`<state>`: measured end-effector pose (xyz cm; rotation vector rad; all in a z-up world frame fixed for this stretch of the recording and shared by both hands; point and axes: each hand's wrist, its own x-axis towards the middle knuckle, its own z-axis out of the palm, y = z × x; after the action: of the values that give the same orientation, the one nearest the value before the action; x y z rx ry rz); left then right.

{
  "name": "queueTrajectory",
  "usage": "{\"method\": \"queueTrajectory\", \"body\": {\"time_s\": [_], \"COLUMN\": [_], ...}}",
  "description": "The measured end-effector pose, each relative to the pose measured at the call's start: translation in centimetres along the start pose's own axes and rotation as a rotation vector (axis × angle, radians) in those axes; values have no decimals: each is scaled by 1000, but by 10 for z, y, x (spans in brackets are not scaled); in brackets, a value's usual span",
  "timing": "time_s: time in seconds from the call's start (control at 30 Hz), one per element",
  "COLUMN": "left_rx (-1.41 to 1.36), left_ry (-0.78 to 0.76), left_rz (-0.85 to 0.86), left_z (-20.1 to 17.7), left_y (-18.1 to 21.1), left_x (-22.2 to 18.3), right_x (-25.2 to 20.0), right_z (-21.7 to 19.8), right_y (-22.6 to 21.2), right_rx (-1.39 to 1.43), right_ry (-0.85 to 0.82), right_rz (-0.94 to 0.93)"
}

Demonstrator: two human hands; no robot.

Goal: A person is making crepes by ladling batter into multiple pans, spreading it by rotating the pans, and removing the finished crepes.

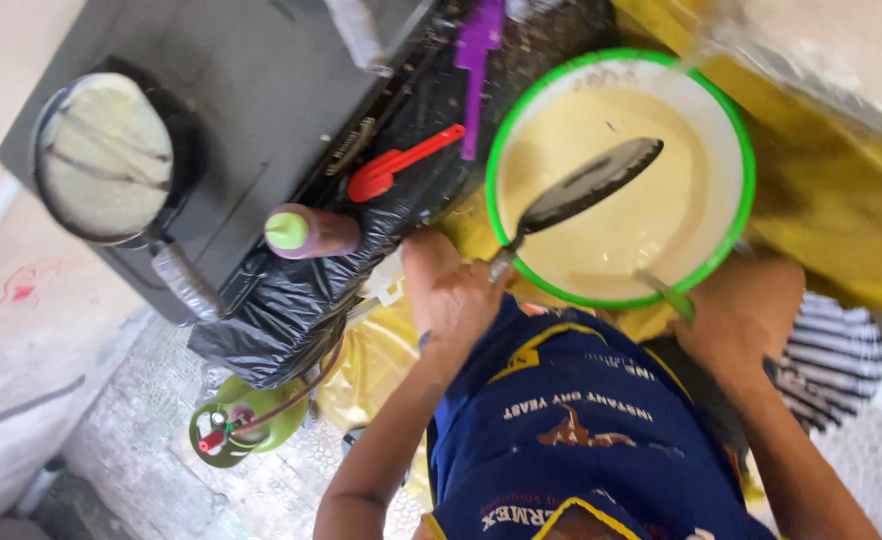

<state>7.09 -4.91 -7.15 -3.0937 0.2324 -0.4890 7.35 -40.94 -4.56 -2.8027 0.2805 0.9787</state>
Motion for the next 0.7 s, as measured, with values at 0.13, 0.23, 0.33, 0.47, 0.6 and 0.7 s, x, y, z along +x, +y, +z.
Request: {"method": "queueTrajectory", "body": {"time_s": [0.13,0.23,0.33,0.47,0.6,0.7], "left_rx": [-272,-636,-1135,-1761,-1875,-1850], "left_ry": [-243,-584,-782,-909,-821,-659], "left_rz": [-198,-539,-796,-1124,-1156,-1016], "left_z": [20,11,-6,-10,-38,-82], "left_y": [7,16,19,40,12,-42], "left_x": [-3,9,17,5,45,116], "right_x": [2,-9,31,128,144,137], "right_z": [-43,-122,-169,-175,-201,-226], "right_y": [-38,-149,-282,-431,-483,-477], "right_rx": [-447,-131,722,1090,1503,1474], "right_ry": [322,491,65,-360,-674,-729], "right_rz": [-71,-445,-636,-416,-174,-192]}}
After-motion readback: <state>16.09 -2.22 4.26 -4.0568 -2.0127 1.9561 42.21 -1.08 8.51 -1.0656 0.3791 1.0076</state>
